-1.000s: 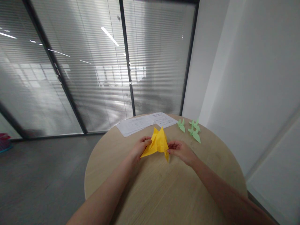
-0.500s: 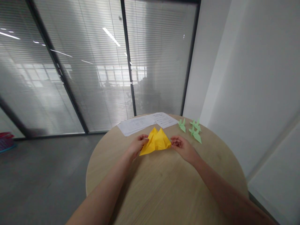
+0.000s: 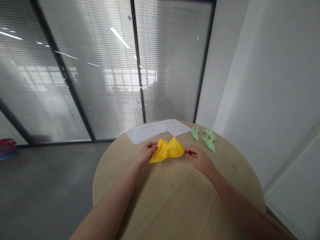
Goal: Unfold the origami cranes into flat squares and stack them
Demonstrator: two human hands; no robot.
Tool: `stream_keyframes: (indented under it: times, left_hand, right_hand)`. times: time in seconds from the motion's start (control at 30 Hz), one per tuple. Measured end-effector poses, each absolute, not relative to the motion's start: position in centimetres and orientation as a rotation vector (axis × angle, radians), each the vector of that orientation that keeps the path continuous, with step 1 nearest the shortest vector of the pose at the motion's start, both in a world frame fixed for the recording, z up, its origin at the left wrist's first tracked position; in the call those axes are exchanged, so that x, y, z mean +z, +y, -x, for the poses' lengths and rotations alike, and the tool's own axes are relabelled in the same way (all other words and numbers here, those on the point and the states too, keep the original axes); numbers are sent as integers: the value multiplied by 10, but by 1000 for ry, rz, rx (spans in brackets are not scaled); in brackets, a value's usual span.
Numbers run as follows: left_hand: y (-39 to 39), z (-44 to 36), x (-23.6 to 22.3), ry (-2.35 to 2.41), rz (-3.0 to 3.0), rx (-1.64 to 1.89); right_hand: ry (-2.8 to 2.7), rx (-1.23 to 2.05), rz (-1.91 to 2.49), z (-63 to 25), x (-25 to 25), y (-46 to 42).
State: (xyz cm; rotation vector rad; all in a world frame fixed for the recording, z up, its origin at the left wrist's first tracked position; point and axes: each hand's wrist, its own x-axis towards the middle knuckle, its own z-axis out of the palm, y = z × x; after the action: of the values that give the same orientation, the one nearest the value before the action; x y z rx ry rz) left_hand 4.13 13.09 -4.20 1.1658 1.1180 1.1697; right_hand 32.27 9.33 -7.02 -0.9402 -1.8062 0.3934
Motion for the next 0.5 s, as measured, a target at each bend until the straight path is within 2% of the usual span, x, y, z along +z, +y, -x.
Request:
stream_keyframes:
  times: [0.5]
  left_hand:
    - [131,-39,-38,1121,-1192,1198]
  right_hand:
    - [-1848,317,905,-331,-68,95]
